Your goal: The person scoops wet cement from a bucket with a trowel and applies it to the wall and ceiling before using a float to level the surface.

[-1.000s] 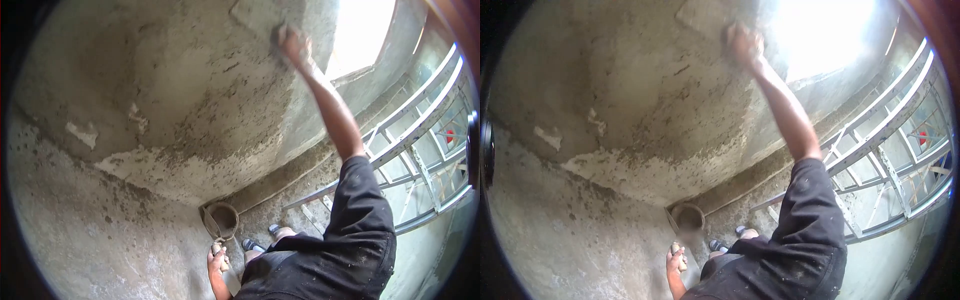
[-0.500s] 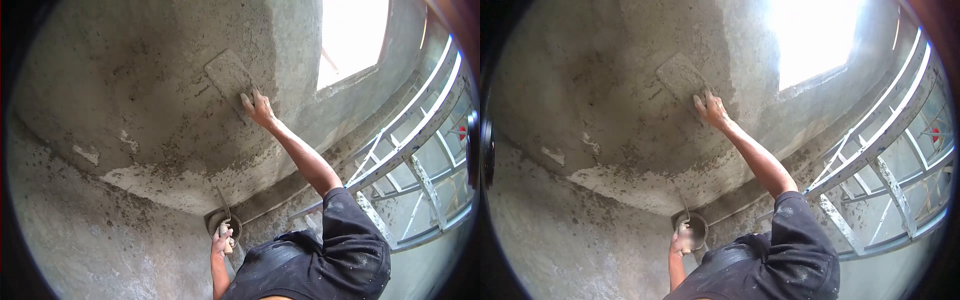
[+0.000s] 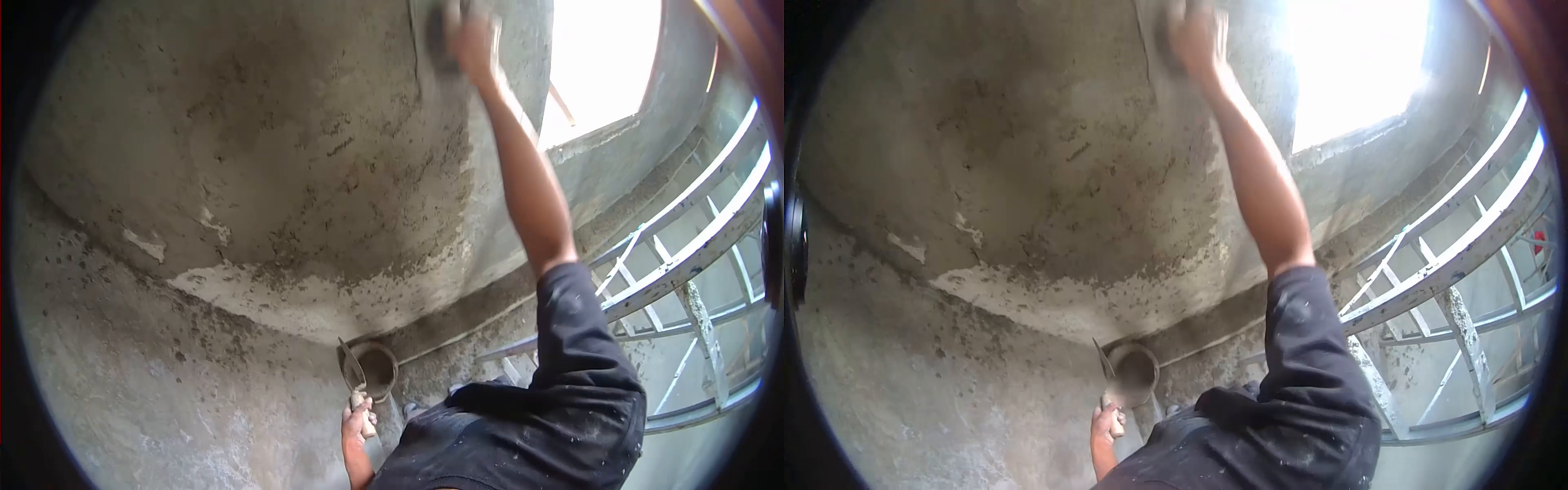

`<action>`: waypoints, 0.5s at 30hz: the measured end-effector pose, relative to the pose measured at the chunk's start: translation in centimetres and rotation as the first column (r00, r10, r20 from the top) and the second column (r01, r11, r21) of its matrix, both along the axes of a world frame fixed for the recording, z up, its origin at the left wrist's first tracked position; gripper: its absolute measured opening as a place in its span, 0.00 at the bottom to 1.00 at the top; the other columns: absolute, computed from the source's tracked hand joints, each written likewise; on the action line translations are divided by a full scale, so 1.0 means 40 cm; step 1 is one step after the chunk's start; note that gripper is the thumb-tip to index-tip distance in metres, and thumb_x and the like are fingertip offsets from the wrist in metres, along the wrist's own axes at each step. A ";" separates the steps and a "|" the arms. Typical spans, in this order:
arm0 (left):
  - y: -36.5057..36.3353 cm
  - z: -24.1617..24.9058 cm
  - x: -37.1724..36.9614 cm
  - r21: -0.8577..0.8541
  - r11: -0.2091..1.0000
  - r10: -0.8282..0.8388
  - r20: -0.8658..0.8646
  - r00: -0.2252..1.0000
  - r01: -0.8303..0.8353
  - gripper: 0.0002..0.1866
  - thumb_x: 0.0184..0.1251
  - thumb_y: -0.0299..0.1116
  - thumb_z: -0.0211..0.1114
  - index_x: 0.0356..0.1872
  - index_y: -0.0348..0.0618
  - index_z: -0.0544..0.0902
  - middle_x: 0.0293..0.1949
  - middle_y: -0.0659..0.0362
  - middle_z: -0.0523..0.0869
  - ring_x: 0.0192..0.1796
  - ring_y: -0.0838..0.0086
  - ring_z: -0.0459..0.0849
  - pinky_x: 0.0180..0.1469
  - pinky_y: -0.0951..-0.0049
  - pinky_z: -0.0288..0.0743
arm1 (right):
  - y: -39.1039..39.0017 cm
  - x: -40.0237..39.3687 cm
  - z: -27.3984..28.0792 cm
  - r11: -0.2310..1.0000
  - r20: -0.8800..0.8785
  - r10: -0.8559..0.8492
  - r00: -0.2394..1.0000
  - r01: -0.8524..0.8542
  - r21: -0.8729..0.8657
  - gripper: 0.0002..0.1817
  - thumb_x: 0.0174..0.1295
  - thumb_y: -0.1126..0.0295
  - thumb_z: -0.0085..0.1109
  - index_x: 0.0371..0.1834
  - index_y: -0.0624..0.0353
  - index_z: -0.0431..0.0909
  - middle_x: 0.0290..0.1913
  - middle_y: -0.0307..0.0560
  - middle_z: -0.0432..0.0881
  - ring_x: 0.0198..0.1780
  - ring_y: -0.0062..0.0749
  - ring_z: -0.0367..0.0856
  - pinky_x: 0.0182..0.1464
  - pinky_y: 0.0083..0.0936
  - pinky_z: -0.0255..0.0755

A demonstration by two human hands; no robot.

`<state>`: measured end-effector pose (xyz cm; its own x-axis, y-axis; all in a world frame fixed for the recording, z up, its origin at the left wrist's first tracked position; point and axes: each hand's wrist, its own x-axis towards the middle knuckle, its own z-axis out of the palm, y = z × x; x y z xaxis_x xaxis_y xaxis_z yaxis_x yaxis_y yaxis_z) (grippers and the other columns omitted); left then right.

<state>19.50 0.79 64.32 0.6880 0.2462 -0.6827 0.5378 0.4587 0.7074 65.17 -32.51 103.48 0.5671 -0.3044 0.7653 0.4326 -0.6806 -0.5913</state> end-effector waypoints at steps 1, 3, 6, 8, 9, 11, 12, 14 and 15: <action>-0.001 0.004 0.002 0.000 1.000 -0.015 -0.003 1.000 0.015 0.20 0.53 0.29 0.66 0.48 0.45 0.71 0.27 0.62 0.72 0.17 0.77 0.71 0.17 0.77 0.68 | -0.016 0.001 0.108 0.914 0.217 -0.218 0.951 0.277 -0.296 0.16 0.60 0.62 0.46 0.36 0.65 0.75 0.27 0.60 0.78 0.26 0.48 0.77 0.29 0.38 0.71; 0.000 0.025 0.004 0.006 0.998 -0.060 0.013 0.998 0.060 0.21 0.53 0.30 0.66 0.48 0.45 0.71 0.27 0.62 0.72 0.17 0.77 0.72 0.17 0.77 0.68 | -0.010 0.029 0.164 0.689 0.468 -0.311 0.827 0.536 -0.488 0.14 0.55 0.71 0.51 0.44 0.63 0.72 0.33 0.57 0.78 0.29 0.45 0.78 0.29 0.37 0.71; -0.026 0.050 0.035 0.010 0.998 -0.057 0.026 0.998 0.057 0.22 0.52 0.29 0.68 0.48 0.44 0.71 0.26 0.61 0.72 0.16 0.77 0.71 0.16 0.77 0.68 | 0.019 0.020 0.037 0.948 0.307 -0.211 0.928 0.271 -0.169 0.13 0.59 0.65 0.47 0.31 0.66 0.75 0.25 0.60 0.77 0.22 0.49 0.77 0.26 0.40 0.71; -0.047 0.051 0.053 0.026 0.997 -0.069 0.059 0.996 0.067 0.22 0.53 0.31 0.67 0.49 0.45 0.71 0.26 0.62 0.72 0.16 0.78 0.71 0.17 0.77 0.68 | 0.087 -0.052 -0.264 0.983 0.094 0.023 0.995 -0.039 0.177 0.18 0.64 0.62 0.46 0.28 0.70 0.75 0.25 0.64 0.78 0.27 0.53 0.79 0.30 0.42 0.72; -0.052 0.040 0.063 0.010 0.998 -0.069 0.080 0.994 0.068 0.22 0.52 0.31 0.68 0.49 0.45 0.71 0.26 0.62 0.72 0.16 0.77 0.71 0.17 0.77 0.68 | 0.112 -0.099 -0.370 0.972 0.022 0.068 0.997 -0.072 0.224 0.17 0.63 0.64 0.46 0.35 0.71 0.75 0.33 0.68 0.78 0.37 0.60 0.79 0.39 0.46 0.71; -0.056 0.032 0.075 -0.023 0.997 -0.071 0.106 0.992 0.074 0.22 0.52 0.30 0.68 0.49 0.45 0.71 0.25 0.62 0.72 0.16 0.77 0.72 0.16 0.77 0.68 | 0.150 -0.148 -0.501 0.974 -0.007 0.074 0.997 -0.070 0.216 0.17 0.64 0.64 0.43 0.38 0.71 0.73 0.34 0.72 0.77 0.39 0.66 0.77 0.44 0.49 0.70; -0.060 0.033 0.076 -0.045 0.995 -0.079 0.104 0.991 0.084 0.23 0.51 0.29 0.69 0.49 0.45 0.71 0.25 0.62 0.72 0.15 0.77 0.72 0.15 0.77 0.68 | 0.137 -0.133 -0.488 0.975 0.010 0.068 0.998 -0.069 0.213 0.17 0.64 0.64 0.43 0.38 0.71 0.73 0.34 0.72 0.77 0.39 0.66 0.77 0.44 0.49 0.70; -0.063 0.037 0.093 -0.043 0.993 -0.100 0.138 0.985 0.107 0.23 0.51 0.30 0.69 0.48 0.45 0.70 0.25 0.62 0.72 0.15 0.77 0.72 0.15 0.77 0.68 | 0.114 -0.124 -0.424 0.955 -0.200 0.121 0.972 -0.058 0.292 0.16 0.62 0.66 0.46 0.38 0.71 0.74 0.35 0.72 0.77 0.41 0.65 0.76 0.44 0.48 0.69; -0.070 0.040 0.089 -0.043 0.994 -0.090 0.139 0.986 0.097 0.23 0.51 0.30 0.69 0.48 0.45 0.71 0.25 0.62 0.71 0.15 0.77 0.72 0.15 0.77 0.68 | 0.081 -0.075 -0.375 0.968 -0.052 0.141 0.989 -0.126 0.218 0.17 0.62 0.64 0.45 0.36 0.71 0.75 0.33 0.71 0.77 0.37 0.64 0.77 0.43 0.49 0.69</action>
